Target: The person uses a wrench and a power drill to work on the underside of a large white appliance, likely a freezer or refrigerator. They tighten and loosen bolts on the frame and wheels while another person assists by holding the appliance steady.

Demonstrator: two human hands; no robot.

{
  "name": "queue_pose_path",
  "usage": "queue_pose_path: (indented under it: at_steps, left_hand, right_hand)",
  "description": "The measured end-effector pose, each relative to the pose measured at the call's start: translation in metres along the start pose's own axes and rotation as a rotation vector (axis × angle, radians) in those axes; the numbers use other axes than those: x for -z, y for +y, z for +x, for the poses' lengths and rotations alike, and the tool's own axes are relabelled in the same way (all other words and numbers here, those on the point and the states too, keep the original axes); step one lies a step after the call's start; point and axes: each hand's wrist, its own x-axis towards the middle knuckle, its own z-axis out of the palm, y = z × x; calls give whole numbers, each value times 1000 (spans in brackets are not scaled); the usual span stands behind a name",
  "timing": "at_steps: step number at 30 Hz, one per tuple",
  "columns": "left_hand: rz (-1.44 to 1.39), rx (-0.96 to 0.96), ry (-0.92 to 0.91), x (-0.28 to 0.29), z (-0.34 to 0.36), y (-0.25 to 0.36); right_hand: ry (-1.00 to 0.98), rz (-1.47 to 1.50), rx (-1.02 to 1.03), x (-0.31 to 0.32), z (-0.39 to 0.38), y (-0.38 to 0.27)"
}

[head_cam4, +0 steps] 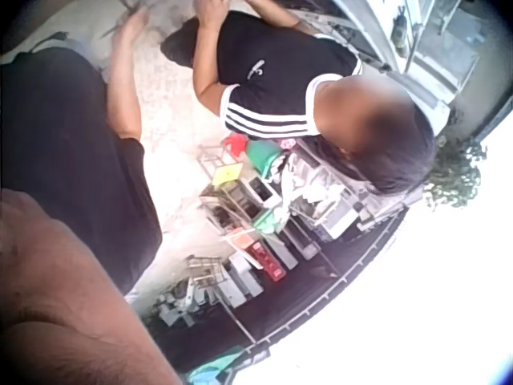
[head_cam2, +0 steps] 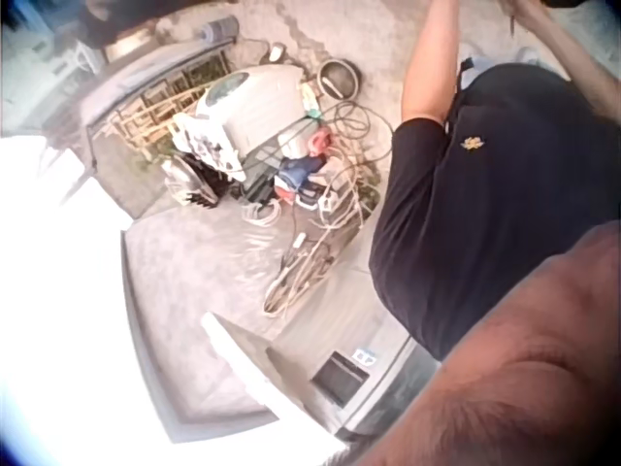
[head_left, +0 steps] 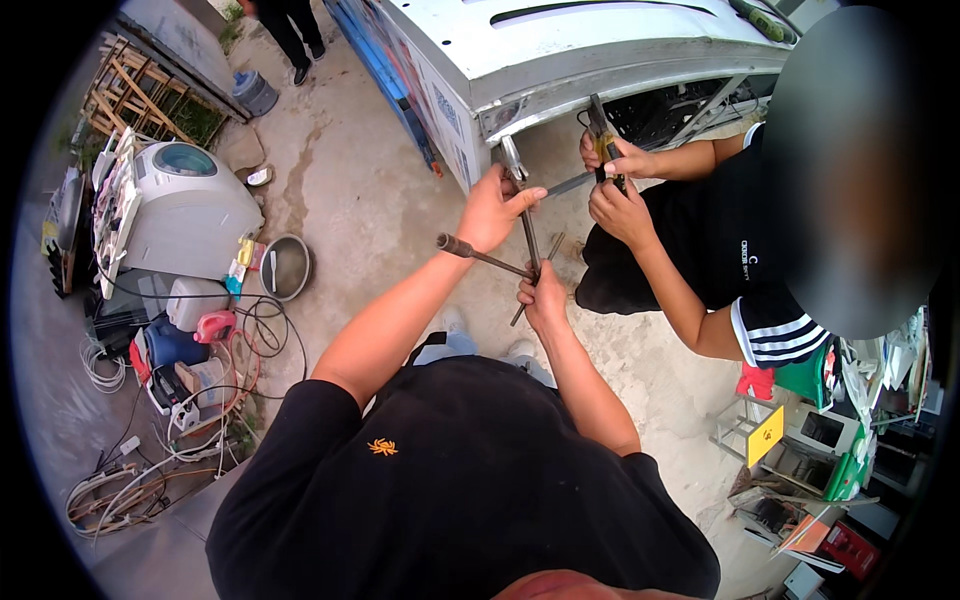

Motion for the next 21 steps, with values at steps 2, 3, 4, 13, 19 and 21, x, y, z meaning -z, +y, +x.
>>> queue_pose_path:
  at_steps: [2, 3, 4, 13, 19, 21]
  left_hand:
    - [10, -23, -23, 2, 4, 3]
    - [23, -17, -15, 3, 6, 5]
    - [35, -11, -7, 4, 7, 7]
    - [-28, 25, -175, 22, 7, 11]
    - [37, 155, -257, 78, -20, -2]
    - [-37, 321, -295, 114, -43, 1]
  right_hand:
    - [-44, 19, -5, -3, 2, -1]
    - [-68, 51, -21, -9, 1, -1]
    - [-93, 83, -37, -14, 1, 0]
    - [-117, -197, 295, -31, 3, 32]
    - [-46, -203, 329, -38, 8, 43]
    - [-32, -204, 335, -41, 10, 47]
